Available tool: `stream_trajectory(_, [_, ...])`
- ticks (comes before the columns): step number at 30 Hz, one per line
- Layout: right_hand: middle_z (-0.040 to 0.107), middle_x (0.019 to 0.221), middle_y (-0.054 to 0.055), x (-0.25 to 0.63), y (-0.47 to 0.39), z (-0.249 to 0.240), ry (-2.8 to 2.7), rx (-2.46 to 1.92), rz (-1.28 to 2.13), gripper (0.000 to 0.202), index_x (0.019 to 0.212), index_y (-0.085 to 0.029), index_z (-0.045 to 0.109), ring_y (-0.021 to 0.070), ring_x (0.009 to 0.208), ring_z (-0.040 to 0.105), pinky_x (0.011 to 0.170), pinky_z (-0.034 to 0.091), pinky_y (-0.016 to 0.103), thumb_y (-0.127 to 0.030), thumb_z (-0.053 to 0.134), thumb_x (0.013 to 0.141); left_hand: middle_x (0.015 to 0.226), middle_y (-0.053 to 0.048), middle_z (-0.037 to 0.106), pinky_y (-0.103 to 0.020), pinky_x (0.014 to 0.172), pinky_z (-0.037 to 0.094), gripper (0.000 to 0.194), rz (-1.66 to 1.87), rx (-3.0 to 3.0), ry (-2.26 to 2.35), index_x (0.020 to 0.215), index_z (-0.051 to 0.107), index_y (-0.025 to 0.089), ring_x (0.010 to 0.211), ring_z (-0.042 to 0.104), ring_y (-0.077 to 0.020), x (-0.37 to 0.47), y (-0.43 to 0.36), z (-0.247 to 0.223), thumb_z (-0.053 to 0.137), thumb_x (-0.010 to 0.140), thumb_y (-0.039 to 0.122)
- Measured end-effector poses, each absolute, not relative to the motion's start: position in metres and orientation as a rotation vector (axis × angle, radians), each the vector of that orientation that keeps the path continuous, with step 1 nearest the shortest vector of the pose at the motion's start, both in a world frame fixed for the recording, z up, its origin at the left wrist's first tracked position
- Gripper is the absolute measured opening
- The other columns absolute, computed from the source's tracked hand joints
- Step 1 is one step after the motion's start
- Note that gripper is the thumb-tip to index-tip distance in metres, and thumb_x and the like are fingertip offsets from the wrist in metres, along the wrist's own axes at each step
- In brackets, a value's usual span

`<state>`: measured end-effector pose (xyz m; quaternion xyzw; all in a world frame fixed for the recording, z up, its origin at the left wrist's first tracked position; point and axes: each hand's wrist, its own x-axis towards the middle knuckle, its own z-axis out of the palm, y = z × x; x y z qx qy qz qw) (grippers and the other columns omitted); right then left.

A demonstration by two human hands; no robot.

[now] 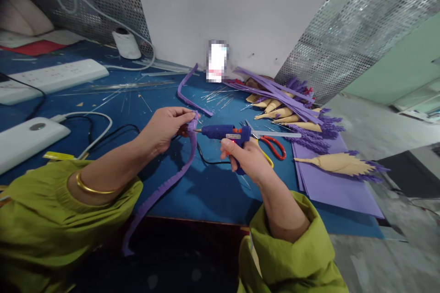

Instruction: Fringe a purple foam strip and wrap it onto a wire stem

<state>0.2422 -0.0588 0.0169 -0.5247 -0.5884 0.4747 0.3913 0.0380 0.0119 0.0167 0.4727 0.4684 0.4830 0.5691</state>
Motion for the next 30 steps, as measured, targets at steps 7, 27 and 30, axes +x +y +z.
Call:
stream_trajectory(7, [0.067,0.065,0.002,0.245,-0.059,0.019,-1.509,-1.350,1.274,0.043,0.073,-0.018,0.066,0.0079,0.037,0.048,0.040,0.040,0.024,-0.060,0.064,0.081,0.056,0.002,0.059,-0.020,0.045,0.042,0.006,1.141,1.097,1.088,0.074,0.072,0.013,0.045,0.053,-0.0081,0.037,0.013,0.016,0.068,0.076,0.018])
stream_trajectory(27, [0.063,0.058,0.001,0.258,-0.011,-0.017,-1.104,-1.390,1.330,0.034,0.074,-0.014,0.063,0.0111,0.051,0.056,0.051,0.048,0.023,-0.040,0.080,0.061,0.057,0.001,0.062,-0.021,0.045,0.045,0.010,1.119,1.046,1.057,0.076,0.071,0.014,0.046,0.059,-0.0108,0.031,0.012,0.027,0.073,0.073,0.023])
stream_trajectory(30, [0.067,0.068,0.002,0.258,-0.007,-0.022,-1.174,-1.440,1.274,0.037,0.088,-0.014,0.067,0.0141,0.060,0.061,0.061,0.051,0.027,-0.041,0.078,0.064,0.059,0.000,0.063,-0.020,0.045,0.045,0.015,1.065,1.058,1.025,0.077,0.072,0.013,0.048,0.060,-0.0112,0.033,0.009,0.026,0.075,0.071,0.026])
